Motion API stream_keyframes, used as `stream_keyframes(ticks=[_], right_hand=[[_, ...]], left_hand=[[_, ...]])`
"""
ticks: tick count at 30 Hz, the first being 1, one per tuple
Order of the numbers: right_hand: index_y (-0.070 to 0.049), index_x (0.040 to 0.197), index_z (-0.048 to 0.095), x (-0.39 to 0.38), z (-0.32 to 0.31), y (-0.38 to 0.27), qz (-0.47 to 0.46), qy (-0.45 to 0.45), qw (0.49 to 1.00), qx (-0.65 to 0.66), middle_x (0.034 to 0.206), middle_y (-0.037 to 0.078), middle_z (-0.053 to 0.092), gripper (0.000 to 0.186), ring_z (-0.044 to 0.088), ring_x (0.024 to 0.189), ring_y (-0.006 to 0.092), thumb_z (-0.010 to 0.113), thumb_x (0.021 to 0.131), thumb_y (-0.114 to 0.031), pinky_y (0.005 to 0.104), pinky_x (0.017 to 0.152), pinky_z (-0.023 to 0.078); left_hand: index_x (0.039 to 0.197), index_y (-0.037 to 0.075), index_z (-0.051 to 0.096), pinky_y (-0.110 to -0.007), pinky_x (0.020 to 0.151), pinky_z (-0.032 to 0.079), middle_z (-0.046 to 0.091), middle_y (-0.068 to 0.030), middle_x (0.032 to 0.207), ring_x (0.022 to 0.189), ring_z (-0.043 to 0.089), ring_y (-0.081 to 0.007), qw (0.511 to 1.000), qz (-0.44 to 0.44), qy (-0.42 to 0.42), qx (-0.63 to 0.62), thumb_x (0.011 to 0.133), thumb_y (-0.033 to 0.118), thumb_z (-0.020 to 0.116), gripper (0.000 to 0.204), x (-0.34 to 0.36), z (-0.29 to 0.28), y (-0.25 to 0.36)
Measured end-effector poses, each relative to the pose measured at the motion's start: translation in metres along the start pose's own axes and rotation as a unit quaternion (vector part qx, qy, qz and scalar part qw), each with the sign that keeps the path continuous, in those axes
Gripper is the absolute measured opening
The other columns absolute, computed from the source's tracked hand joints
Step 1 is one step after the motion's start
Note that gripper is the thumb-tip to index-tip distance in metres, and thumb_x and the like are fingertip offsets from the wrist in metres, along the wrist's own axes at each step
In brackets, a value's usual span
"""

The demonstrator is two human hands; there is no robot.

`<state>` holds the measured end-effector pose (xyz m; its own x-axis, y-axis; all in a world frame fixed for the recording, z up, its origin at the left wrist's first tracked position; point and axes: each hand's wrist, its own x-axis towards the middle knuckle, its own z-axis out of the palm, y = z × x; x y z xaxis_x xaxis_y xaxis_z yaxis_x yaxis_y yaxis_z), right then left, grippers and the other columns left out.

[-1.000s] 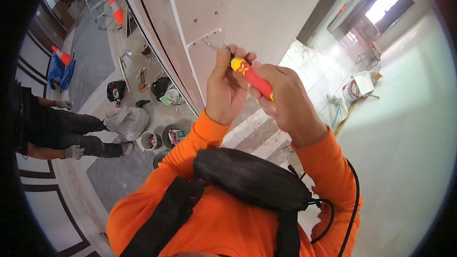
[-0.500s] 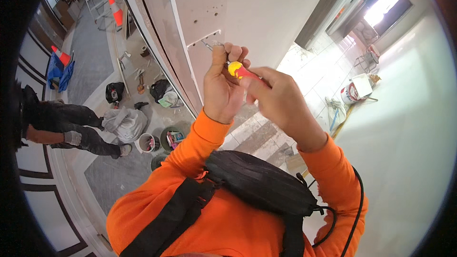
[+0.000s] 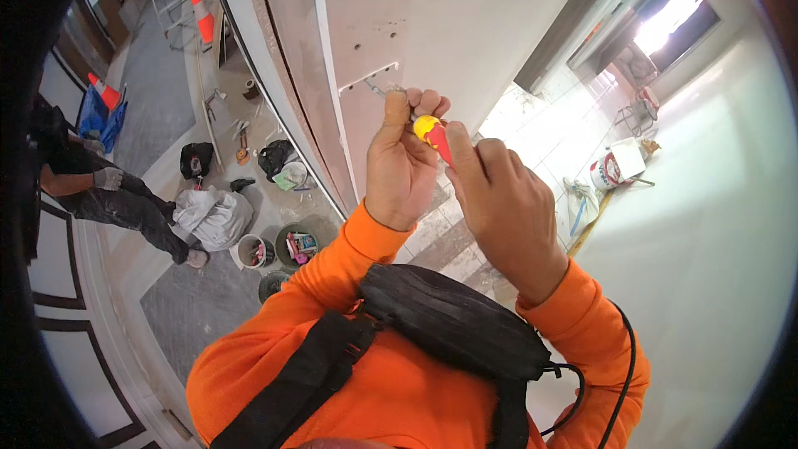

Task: The person installs hardware onto a door frame by inserting a metal screw into a pre-drilled hole and then using a screwdriver to tighten it, before positioning a white metal bracket over the area.

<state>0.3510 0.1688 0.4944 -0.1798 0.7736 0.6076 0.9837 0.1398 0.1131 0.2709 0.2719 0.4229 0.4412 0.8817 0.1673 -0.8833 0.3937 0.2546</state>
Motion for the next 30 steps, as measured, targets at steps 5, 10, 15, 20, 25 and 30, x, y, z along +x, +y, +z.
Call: stream_keyframes(ticks=[5, 10, 15, 20, 25, 30], right_hand=[[0.001, 0.107, 0.064, 0.025, -0.013, 0.039, 0.463, -0.222, 0.562, 0.648, 0.074, 0.003, 0.057, 0.026, 0.044, 0.051, 0.0051, 0.060, 0.093, -0.021, 0.0215, 0.044, 0.034], [-0.004, 0.117, 0.061, -0.014, 0.018, 0.014, 0.149, -0.034, 0.955, 0.252, 0.074, 0.007, 0.056, 0.038, 0.054, 0.054, 0.0116, 0.072, 0.085, -0.022, 0.0242, 0.049, 0.043], [-0.005, 0.119, 0.060, 0.001, 0.004, -0.001, 0.120, -0.046, 0.981, 0.145, 0.075, 0.009, 0.057, 0.039, 0.056, 0.057, 0.0121, 0.072, 0.084, -0.018, 0.0252, 0.051, 0.046], [-0.002, 0.118, 0.059, 0.003, -0.002, -0.007, 0.205, -0.067, 0.945, 0.248, 0.078, 0.010, 0.056, 0.037, 0.053, 0.060, 0.0077, 0.070, 0.084, -0.012, 0.0238, 0.049, 0.044], [-0.003, 0.119, 0.058, 0.000, 0.002, 0.003, 0.033, -0.070, 0.995, 0.059, 0.086, 0.010, 0.058, 0.038, 0.059, 0.066, 0.0148, 0.069, 0.083, -0.010, 0.0266, 0.054, 0.047], [-0.005, 0.122, 0.057, -0.001, -0.001, 0.003, 0.096, -0.093, 0.972, 0.194, 0.086, 0.010, 0.058, 0.042, 0.060, 0.066, 0.0189, 0.071, 0.082, -0.013, 0.0293, 0.059, 0.050]], left_hand=[[0.102, 0.008, 0.059, -0.034, 0.095, 0.045, 0.062, -0.0050, 0.100, 0.109, 0.056, -0.0213, 0.999, -0.016, -0.029, -0.013, 0.102, 0.035, 0.050, 0.029, 0.000, -0.004, -0.001], [0.104, 0.007, 0.059, -0.035, 0.093, 0.046, 0.064, -0.0074, 0.105, 0.110, 0.058, -0.0220, 1.000, 0.005, 0.013, 0.027, 0.102, 0.035, 0.050, 0.029, 0.004, -0.006, 0.001], [0.106, 0.008, 0.060, -0.034, 0.094, 0.045, 0.067, -0.0081, 0.109, 0.110, 0.059, -0.0225, 0.995, -0.052, -0.081, -0.025, 0.104, 0.035, 0.046, 0.030, 0.002, -0.015, 0.003], [0.106, 0.009, 0.060, -0.035, 0.095, 0.045, 0.068, -0.0062, 0.107, 0.110, 0.060, -0.0224, 0.997, -0.049, -0.044, 0.028, 0.104, 0.036, 0.043, 0.031, -0.001, -0.011, 0.005], [0.108, 0.008, 0.059, -0.035, 0.096, 0.045, 0.068, -0.0069, 0.107, 0.111, 0.060, -0.0221, 0.995, -0.078, -0.062, -0.028, 0.104, 0.035, 0.044, 0.031, 0.002, -0.011, 0.007], [0.108, 0.008, 0.059, -0.035, 0.095, 0.045, 0.068, -0.0083, 0.107, 0.111, 0.061, -0.0220, 0.998, -0.048, -0.035, 0.030, 0.104, 0.035, 0.044, 0.031, -0.001, -0.008, 0.007]])
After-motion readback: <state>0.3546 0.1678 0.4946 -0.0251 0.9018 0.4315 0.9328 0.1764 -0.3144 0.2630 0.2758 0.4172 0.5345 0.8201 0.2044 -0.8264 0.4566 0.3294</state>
